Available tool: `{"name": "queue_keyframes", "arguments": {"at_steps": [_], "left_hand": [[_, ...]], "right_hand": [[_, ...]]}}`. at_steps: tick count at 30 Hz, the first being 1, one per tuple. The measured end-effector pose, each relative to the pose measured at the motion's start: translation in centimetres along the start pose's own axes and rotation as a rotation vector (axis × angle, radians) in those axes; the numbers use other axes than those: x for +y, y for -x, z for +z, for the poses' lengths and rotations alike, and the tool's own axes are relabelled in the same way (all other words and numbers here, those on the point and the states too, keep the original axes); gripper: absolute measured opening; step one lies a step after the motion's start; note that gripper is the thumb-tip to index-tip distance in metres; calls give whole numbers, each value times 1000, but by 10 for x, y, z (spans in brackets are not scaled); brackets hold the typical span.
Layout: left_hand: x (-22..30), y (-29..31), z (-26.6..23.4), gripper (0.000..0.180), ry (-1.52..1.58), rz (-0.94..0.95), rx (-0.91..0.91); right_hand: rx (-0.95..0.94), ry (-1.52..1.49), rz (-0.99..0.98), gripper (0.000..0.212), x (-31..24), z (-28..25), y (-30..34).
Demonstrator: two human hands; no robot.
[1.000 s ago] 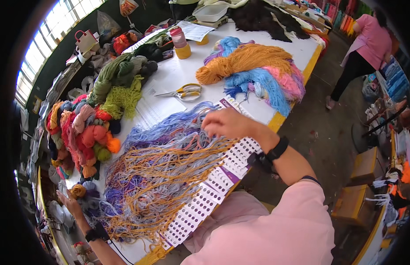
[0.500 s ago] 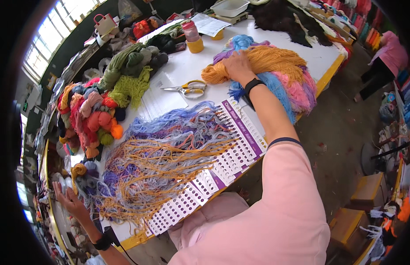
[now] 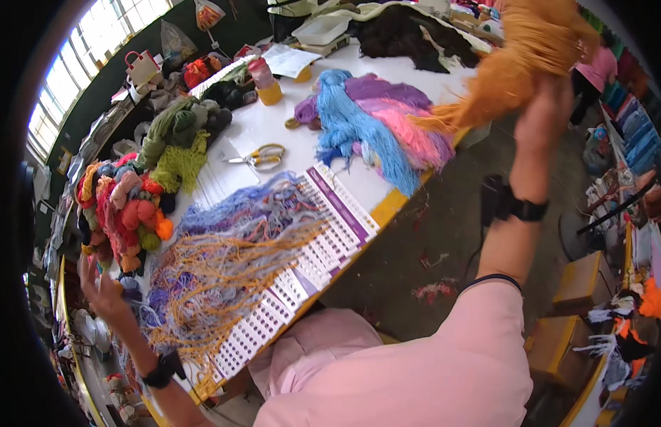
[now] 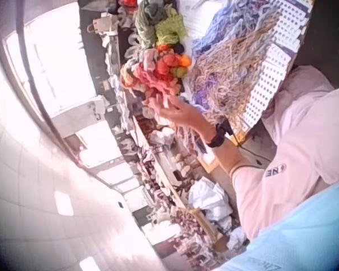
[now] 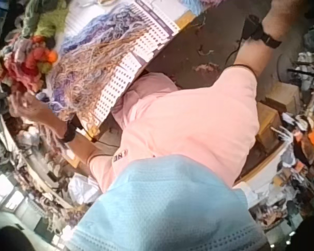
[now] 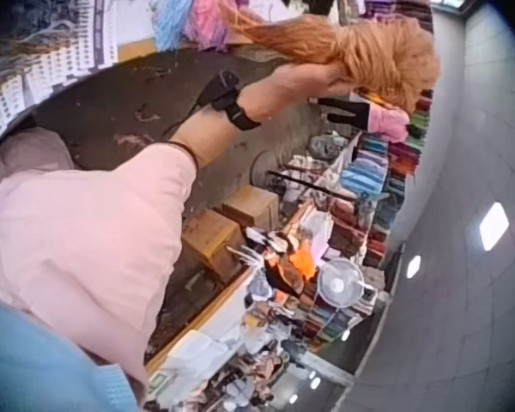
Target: The person sorts through bundles of yarn by hand, pulling individual strands from a large pile and threading them through holes in paper cards. They occasionally shake out the bundles and rearrange the piles of different colored yarn on the table to reach new sections.
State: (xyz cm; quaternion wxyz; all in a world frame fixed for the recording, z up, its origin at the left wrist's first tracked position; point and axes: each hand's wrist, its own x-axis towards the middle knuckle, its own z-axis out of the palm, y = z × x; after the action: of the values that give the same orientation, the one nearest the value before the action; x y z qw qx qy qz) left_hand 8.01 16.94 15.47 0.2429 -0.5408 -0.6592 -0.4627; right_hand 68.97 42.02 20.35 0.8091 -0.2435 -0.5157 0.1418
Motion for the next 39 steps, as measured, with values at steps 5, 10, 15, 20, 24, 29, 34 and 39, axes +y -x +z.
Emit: {"name": "queue_keyframes", "arguments": {"at_steps": [5,10,15,20,24,29,34,39], "left_hand": [[122,46,84,44,762,-120,-382],[190,127,99,83,1068,-146,-809],[195,180,100,96,998,-90,-775],[166,202,87,52,783,-396,-574],[158,189,78,40,602,-477,-673],[161,177,82,47,637,-554,-985],[143,205,89,62,1143,-601,-810],[155,194,82,53,1389,-836,-987]], "right_hand": [[-172,-231,712,41,-67,-36,130],[-324,-786,1449,36,-87,6,272],[-323,-825,1641,36,-89,28,336],[-852,-195,1222,29,-85,44,339],[-959,108,463,31,-87,64,311],[-1247,66,144,32,-81,85,307],[-1076,57,704,27,-75,76,317],[-1071,-52,850,25,-69,66,315]]}}
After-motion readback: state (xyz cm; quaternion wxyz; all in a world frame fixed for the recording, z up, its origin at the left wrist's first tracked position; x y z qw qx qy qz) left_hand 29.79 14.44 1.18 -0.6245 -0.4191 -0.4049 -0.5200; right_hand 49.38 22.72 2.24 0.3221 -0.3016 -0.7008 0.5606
